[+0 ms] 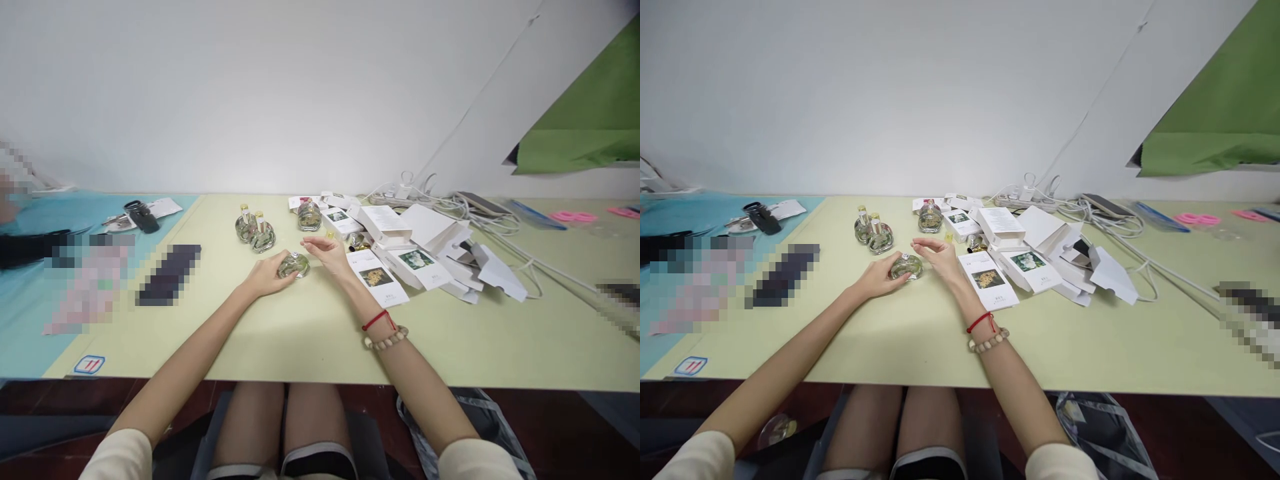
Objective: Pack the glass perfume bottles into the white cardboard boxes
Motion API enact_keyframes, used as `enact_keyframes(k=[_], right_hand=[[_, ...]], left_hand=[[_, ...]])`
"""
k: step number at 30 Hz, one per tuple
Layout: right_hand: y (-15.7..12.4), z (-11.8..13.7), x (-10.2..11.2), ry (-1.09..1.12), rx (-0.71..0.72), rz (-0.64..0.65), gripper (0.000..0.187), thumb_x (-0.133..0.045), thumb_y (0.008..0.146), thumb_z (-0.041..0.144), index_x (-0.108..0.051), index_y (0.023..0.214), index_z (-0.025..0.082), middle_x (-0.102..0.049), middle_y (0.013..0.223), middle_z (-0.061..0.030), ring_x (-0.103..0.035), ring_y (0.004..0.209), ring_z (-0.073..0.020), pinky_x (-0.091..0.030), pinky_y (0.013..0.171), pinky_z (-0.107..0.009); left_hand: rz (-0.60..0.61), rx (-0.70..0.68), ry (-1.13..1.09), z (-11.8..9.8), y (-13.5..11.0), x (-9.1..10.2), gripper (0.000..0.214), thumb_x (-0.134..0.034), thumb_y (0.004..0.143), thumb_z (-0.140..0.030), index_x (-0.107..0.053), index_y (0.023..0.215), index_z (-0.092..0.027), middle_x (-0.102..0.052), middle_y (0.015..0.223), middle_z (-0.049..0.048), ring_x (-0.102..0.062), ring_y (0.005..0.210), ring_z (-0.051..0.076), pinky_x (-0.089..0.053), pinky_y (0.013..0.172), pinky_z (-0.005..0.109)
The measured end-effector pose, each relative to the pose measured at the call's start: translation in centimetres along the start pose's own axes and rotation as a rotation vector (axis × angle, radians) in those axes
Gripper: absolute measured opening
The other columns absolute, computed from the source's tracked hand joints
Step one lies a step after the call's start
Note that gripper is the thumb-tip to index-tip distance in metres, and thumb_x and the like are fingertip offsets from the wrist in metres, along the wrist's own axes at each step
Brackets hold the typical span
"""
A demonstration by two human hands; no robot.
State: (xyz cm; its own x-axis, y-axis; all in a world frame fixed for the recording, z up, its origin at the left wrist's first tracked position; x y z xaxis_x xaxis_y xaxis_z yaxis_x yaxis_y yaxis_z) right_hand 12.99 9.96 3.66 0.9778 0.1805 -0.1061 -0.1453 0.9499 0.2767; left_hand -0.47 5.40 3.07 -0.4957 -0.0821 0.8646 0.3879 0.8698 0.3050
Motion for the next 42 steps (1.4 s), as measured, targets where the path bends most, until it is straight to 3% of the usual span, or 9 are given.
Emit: enact_keyframes(k=[8, 15, 20, 24, 29, 37, 42], right_hand=[[-1.3, 0.6, -2.3, -0.108, 0.019, 0.058, 0.031, -0.072, 0.061, 0.037, -0.071, 0.085, 0.017, -0.070, 0.088, -0.0058, -0.064, 0.087, -0.0203, -0.049, 0.082, -0.033], [-1.7, 2.6, -2.3, -0.283, 0.129, 0.052, 0.029, -0.071, 0.064, 0.034, -0.071, 0.087, 0.017, -0.069, 0.092, -0.0062, -0.063, 0.090, -0.0195, -0.048, 0.083, -0.030], [-1.8, 2.5, -2.7, -0.268, 0.126, 0.130, 0.030, -0.067, 0.068, 0.034, -0.068, 0.093, 0.018, -0.068, 0.095, -0.0067, -0.063, 0.090, -0.0182, -0.049, 0.082, -0.030], [-1.5, 2.0, -2.8, -0.246, 0.114, 0.204, 0.036, -0.069, 0.067, 0.032, -0.065, 0.101, 0.019, -0.067, 0.101, -0.0072, -0.062, 0.092, -0.0180, -0.047, 0.084, -0.032], [-1.2, 1.8, -2.7, -0.201, 0.098, 0.260, 0.051, -0.070, 0.066, 0.030, -0.056, 0.115, 0.022, -0.065, 0.106, -0.0064, -0.058, 0.102, -0.0187, -0.041, 0.092, -0.036], [-1.1, 1.3, -2.3, -0.142, 0.075, 0.157, 0.046, -0.072, 0.063, 0.035, -0.062, 0.105, 0.019, -0.068, 0.093, -0.0071, -0.062, 0.092, -0.0196, -0.046, 0.086, -0.036], [-1.3, 1.8, -2.4, -0.175, 0.110, 0.160, 0.043, -0.072, 0.063, 0.034, -0.064, 0.102, 0.017, -0.067, 0.094, -0.0083, -0.062, 0.090, -0.0191, -0.048, 0.082, -0.034]], left_hand=[[0.003, 0.018, -0.026, 0.2, 0.0, -0.1, 0.050, -0.046, 0.079, -0.047, -0.040, 0.122, -0.022, -0.060, 0.076, -0.0009, -0.055, 0.062, 0.013, -0.037, 0.057, 0.023], [0.001, 0.013, -0.022, 0.1, 0.0, -0.1, 0.047, -0.045, 0.079, -0.048, -0.043, 0.118, -0.022, -0.060, 0.076, -0.0008, -0.054, 0.061, 0.013, -0.037, 0.056, 0.023], [0.004, 0.009, -0.033, 0.2, 0.0, -0.2, 0.053, -0.045, 0.079, -0.047, -0.037, 0.126, -0.024, -0.060, 0.075, -0.0016, -0.054, 0.058, 0.012, -0.038, 0.057, 0.022], [0.001, 0.017, -0.044, 0.3, 0.0, -0.2, 0.055, -0.046, 0.079, -0.048, -0.036, 0.127, -0.023, -0.060, 0.075, -0.0015, -0.054, 0.056, 0.011, -0.038, 0.058, 0.023], [0.004, 0.004, -0.032, 0.2, -0.1, -0.2, 0.043, -0.044, 0.079, -0.049, -0.046, 0.113, -0.023, -0.060, 0.076, -0.0016, -0.053, 0.057, 0.012, -0.038, 0.057, 0.023], [0.007, 0.010, -0.021, 0.2, 0.0, -0.3, 0.046, -0.044, 0.079, -0.050, -0.043, 0.117, -0.023, -0.061, 0.079, -0.0005, -0.055, 0.062, 0.013, -0.038, 0.057, 0.023], [0.008, 0.020, -0.027, 0.3, 0.0, -0.3, 0.047, -0.044, 0.079, -0.050, -0.043, 0.118, -0.023, -0.060, 0.075, -0.0009, -0.055, 0.061, 0.013, -0.039, 0.057, 0.023]])
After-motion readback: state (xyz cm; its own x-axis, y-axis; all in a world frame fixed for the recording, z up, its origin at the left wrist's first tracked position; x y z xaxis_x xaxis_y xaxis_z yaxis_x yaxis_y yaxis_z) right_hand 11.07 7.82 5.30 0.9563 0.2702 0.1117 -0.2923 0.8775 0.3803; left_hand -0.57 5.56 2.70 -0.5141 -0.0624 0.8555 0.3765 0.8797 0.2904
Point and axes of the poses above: each hand's wrist, its own y-axis towards the middle knuckle, its own x-axis out of the back of the hand, z = x × y, the point moved 8 cm from there along y, towards the middle knuckle
